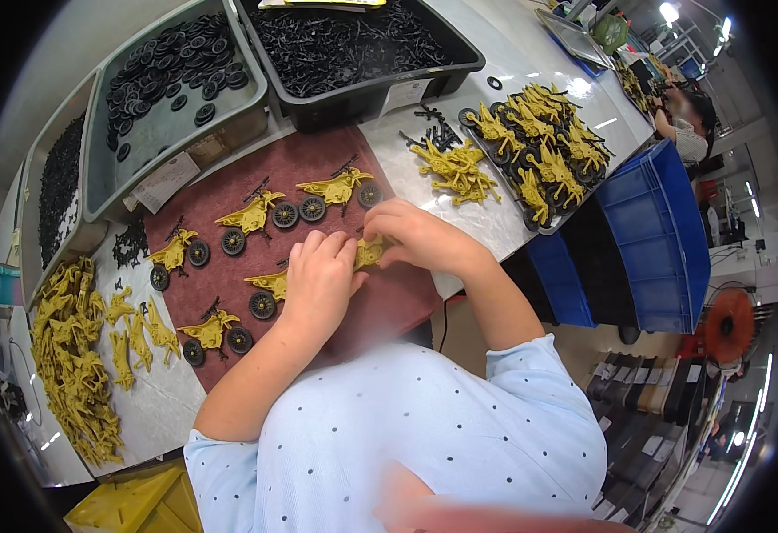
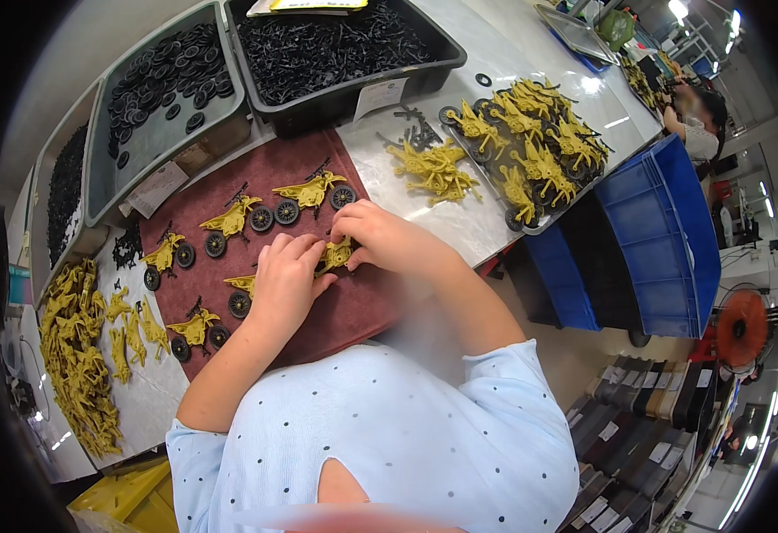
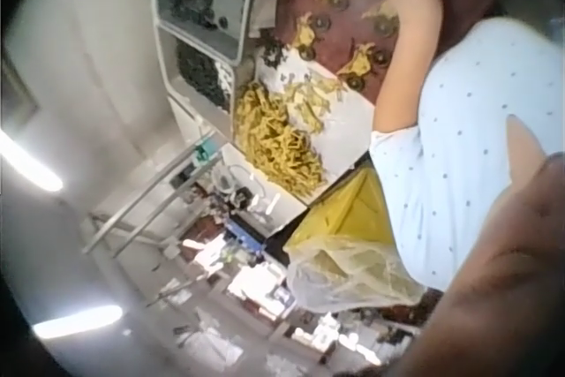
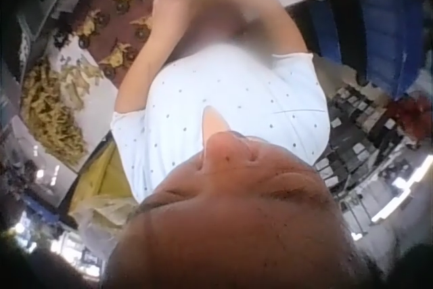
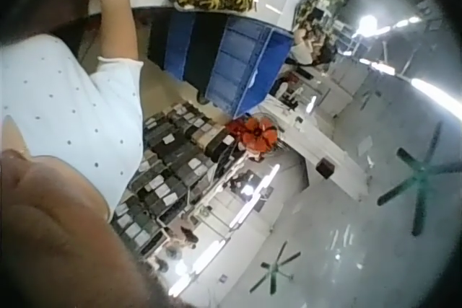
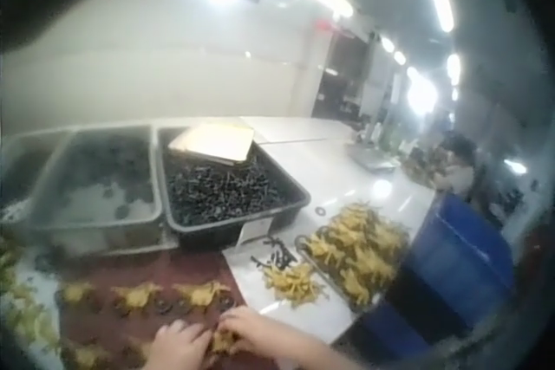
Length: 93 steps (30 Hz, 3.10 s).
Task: The person assembles small plastic toy motorcycle frames and toy motorcycle wheels by hand at a factory workstation.
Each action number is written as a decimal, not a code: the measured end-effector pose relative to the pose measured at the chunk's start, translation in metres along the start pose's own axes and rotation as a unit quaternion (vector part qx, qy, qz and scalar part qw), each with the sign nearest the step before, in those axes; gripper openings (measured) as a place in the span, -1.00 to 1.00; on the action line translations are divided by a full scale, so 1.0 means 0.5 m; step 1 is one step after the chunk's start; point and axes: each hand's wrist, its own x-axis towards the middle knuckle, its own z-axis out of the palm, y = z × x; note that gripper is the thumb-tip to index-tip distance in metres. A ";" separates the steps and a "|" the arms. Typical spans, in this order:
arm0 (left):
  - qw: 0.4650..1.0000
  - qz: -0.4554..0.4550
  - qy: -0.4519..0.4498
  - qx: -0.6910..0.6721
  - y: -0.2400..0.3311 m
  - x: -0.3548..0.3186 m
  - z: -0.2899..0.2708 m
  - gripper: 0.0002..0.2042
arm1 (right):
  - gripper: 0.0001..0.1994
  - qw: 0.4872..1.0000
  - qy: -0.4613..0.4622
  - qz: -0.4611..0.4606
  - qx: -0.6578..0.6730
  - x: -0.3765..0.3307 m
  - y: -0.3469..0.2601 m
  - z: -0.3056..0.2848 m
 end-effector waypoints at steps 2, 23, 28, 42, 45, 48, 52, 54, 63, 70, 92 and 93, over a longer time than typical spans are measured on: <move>1.000 -0.009 -0.016 0.004 0.001 0.002 0.009 -0.58 | -0.70 0.999 0.032 -0.013 0.001 -0.005 0.010 0.009; 1.000 -0.007 0.013 0.024 0.013 0.018 0.030 -0.65 | -0.60 0.992 0.106 0.065 -0.005 -0.015 0.010 0.018; 0.999 0.014 0.048 0.021 0.008 0.016 0.039 -0.76 | -0.52 0.985 0.110 0.135 -0.022 -0.009 -0.007 0.020; 0.998 0.046 0.047 0.011 0.000 0.031 0.061 -0.73 | -0.33 0.952 0.012 0.299 -0.055 0.038 -0.013 0.016; 0.997 0.061 0.044 0.001 -0.001 0.039 0.060 -0.77 | -0.33 0.948 0.009 0.310 -0.069 0.039 -0.019 0.026; 0.997 0.069 0.034 -0.001 -0.002 0.041 0.061 -0.81 | -0.35 0.941 0.034 0.324 -0.087 0.033 -0.012 0.055; 0.998 0.063 0.015 -0.006 0.002 0.046 0.060 -0.84 | -0.47 0.949 0.101 0.258 -0.147 0.026 0.001 0.074; 0.998 0.058 0.018 -0.012 0.003 0.046 0.059 -0.84 | -0.47 0.952 0.099 0.250 -0.149 0.027 0.001 0.070; 0.997 0.054 0.026 -0.042 -0.006 0.034 0.054 -0.76 | -0.39 0.960 0.087 0.262 -0.038 -0.003 0.019 0.038; 0.995 0.070 0.067 0.000 0.038 0.004 0.011 -0.58 | -0.50 0.940 0.058 0.295 0.162 -0.050 -0.030 0.007; 0.986 -0.001 0.052 -0.158 0.026 -0.028 -0.055 -0.77 | -0.71 0.914 0.256 0.161 0.272 -0.080 -0.133 0.076; 0.986 -0.009 0.042 -0.164 0.023 -0.028 -0.054 -0.77 | -0.71 0.913 0.258 0.161 0.272 -0.081 -0.133 0.070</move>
